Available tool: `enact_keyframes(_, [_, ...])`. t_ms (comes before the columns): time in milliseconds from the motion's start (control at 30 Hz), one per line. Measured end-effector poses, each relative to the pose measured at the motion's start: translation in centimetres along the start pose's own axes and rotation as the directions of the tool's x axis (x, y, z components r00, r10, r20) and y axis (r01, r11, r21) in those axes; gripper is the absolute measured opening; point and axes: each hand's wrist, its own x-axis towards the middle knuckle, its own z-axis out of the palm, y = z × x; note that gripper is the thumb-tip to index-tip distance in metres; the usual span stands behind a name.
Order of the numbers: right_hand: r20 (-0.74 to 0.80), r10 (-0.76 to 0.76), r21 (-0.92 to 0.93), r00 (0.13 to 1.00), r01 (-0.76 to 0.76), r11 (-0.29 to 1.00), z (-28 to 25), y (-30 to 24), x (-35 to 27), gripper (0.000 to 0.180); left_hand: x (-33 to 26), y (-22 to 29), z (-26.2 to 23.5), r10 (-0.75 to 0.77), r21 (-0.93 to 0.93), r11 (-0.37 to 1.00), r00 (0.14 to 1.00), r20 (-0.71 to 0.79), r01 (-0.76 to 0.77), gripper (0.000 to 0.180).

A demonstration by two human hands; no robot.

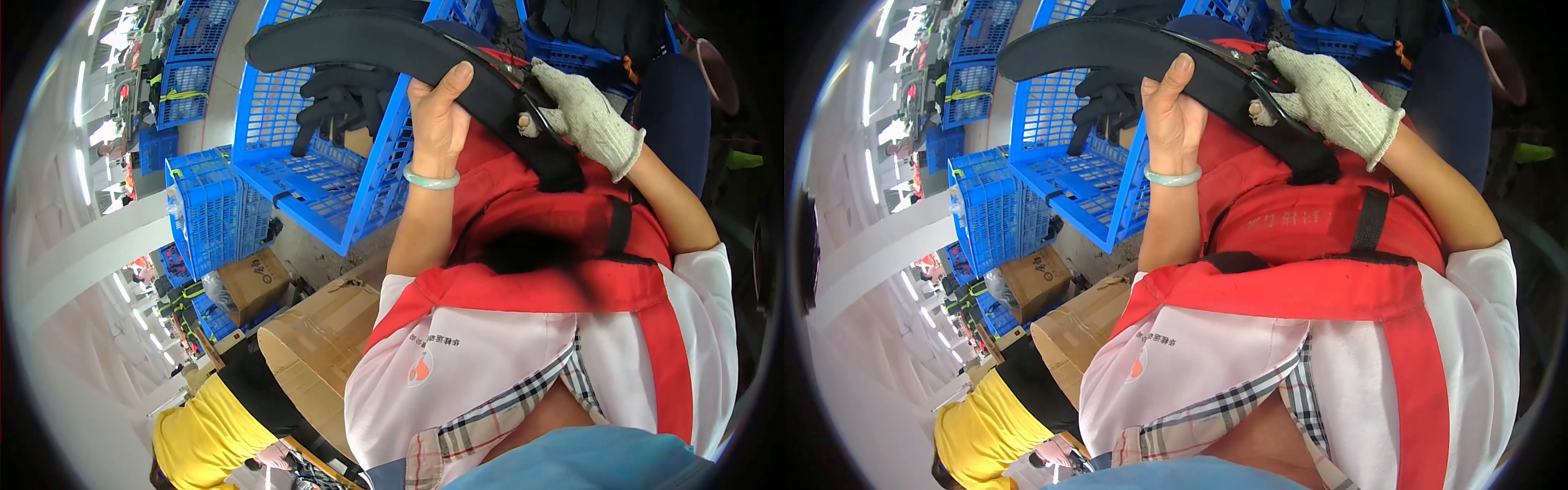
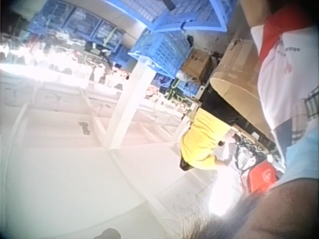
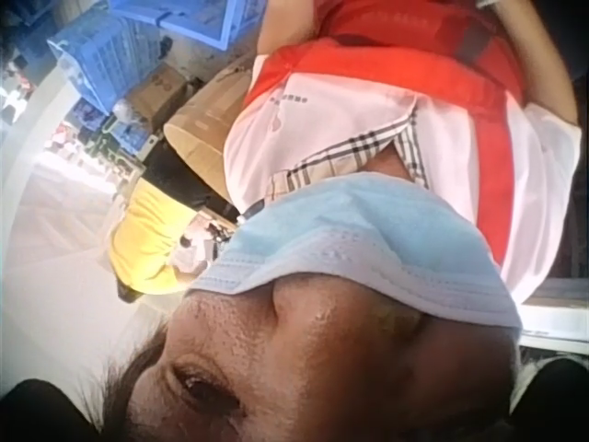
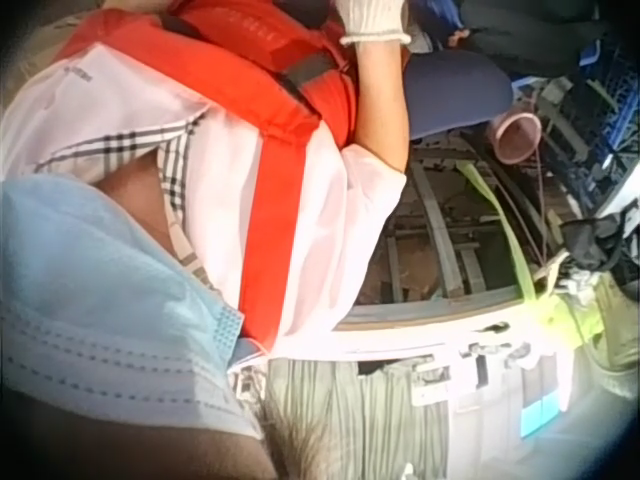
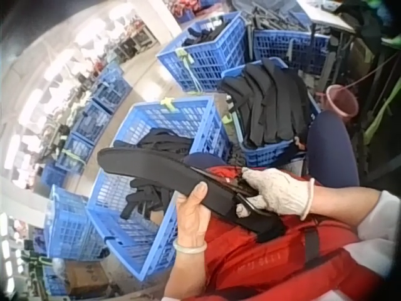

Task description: Using scissors to trim excess fabric or rubber material from black curved components, possibly part of sports gear or footwear production.

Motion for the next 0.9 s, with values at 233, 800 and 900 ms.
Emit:
enact_keyframes(233, [-0.106, -0.173, -0.373, 0.979, 0.122, 0.92, 0.3, -0.1, 0.5, 0.063, 1.6, 2.0, -0.1, 0.064, 0.047, 0.997, 0.997, 0.047, -0.066, 0.025])
enact_keyframes(800, [-0.065, -0.108, -0.342, 0.992, 0.079, 0.937, 0.0, -0.2, 1.0, 0.057, 1.2, 1.5, 1.1, 0.015, 0.017, 1.0, 1.0, -0.021, -0.015, 0.022])
enact_keyframes(900, [-0.124, -0.297, -0.405, 0.947, 0.225, 0.886, 0.4, 0.4, 1.2, 0.054, 1.2, 1.4, 0.9, 0.025, 0.025, 0.999, 0.999, 0.022, -0.025, 0.023])
